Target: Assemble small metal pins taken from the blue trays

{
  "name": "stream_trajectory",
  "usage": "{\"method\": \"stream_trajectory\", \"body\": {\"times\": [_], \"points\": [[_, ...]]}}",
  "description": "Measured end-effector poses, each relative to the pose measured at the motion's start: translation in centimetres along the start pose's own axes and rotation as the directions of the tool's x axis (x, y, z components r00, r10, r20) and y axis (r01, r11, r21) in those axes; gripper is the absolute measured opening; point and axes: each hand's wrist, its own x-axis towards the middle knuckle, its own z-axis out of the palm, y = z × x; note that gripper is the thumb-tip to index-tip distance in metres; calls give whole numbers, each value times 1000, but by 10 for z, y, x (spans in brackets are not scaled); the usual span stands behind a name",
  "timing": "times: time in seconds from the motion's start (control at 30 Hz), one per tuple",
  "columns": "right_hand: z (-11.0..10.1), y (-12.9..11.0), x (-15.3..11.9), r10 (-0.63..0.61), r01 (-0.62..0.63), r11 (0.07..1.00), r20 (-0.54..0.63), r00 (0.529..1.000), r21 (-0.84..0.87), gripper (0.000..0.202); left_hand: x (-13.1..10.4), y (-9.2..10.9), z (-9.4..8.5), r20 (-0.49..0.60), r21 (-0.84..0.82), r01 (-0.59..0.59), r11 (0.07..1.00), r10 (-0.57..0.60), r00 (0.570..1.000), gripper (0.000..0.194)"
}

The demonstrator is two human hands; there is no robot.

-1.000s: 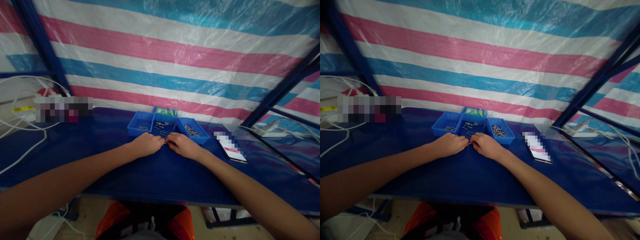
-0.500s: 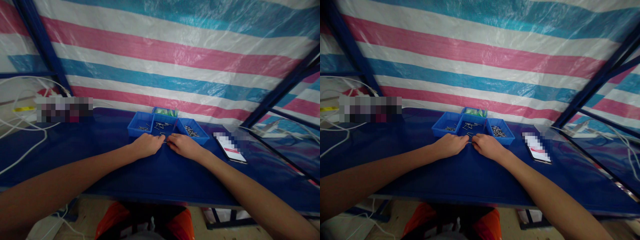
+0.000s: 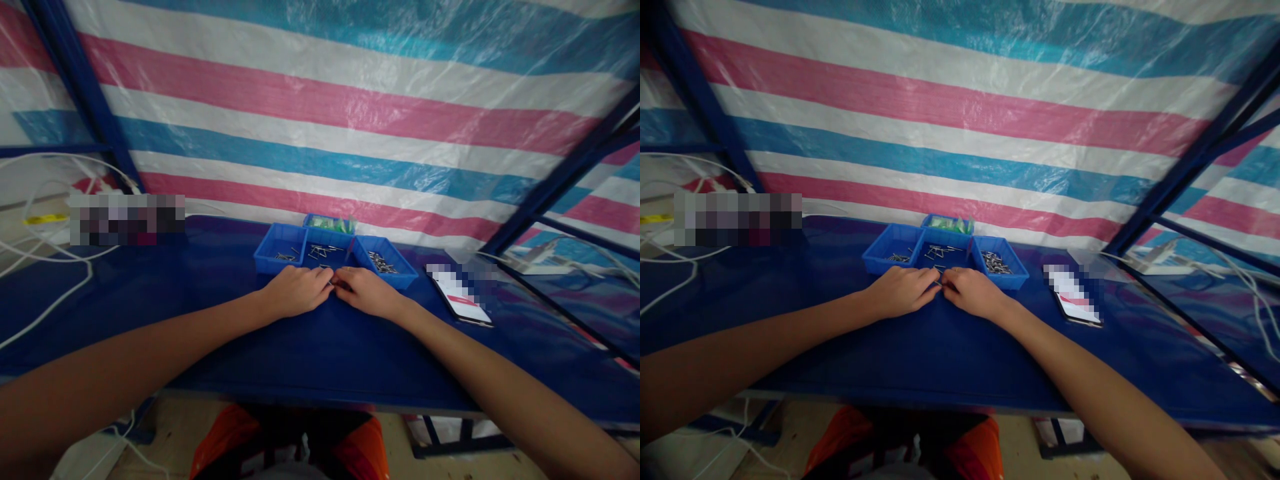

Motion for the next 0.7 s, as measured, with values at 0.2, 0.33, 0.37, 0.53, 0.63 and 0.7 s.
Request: {"method": "stream_trajectory", "body": {"times": [0.2, 0.33, 0.37, 0.53, 0.63, 0.7], "points": [[-2, 0, 0, 13, -13, 1000, -13, 1000, -4, 7, 0, 0, -2, 22, -3, 29, 1000, -29, 999, 14], [0, 1, 0, 14, -15, 999, -16, 1000, -36, 6, -1, 0, 0, 7, -10, 8, 1000, -8, 1000, 15], [0, 1, 0, 12, -13, 999, -19, 1000, -48, 6, -1, 0, 0, 0, -9, -1, 1000, 1, 1000, 15], [2, 0, 0, -8, 6, 995, -23, 1000, -98, 9, -1, 1, -1, -51, -4, -79, 997, 79, 996, 17], [1, 0, 0, -13, 12, 994, -9, 1000, -108, 9, 0, 0, -1, -83, 6, -141, 990, 141, 987, 18], [1, 0, 0, -15, 14, 994, -4, 1000, -109, 9, 1, 0, 0, -88, 7, -150, 989, 150, 985, 18]]}}
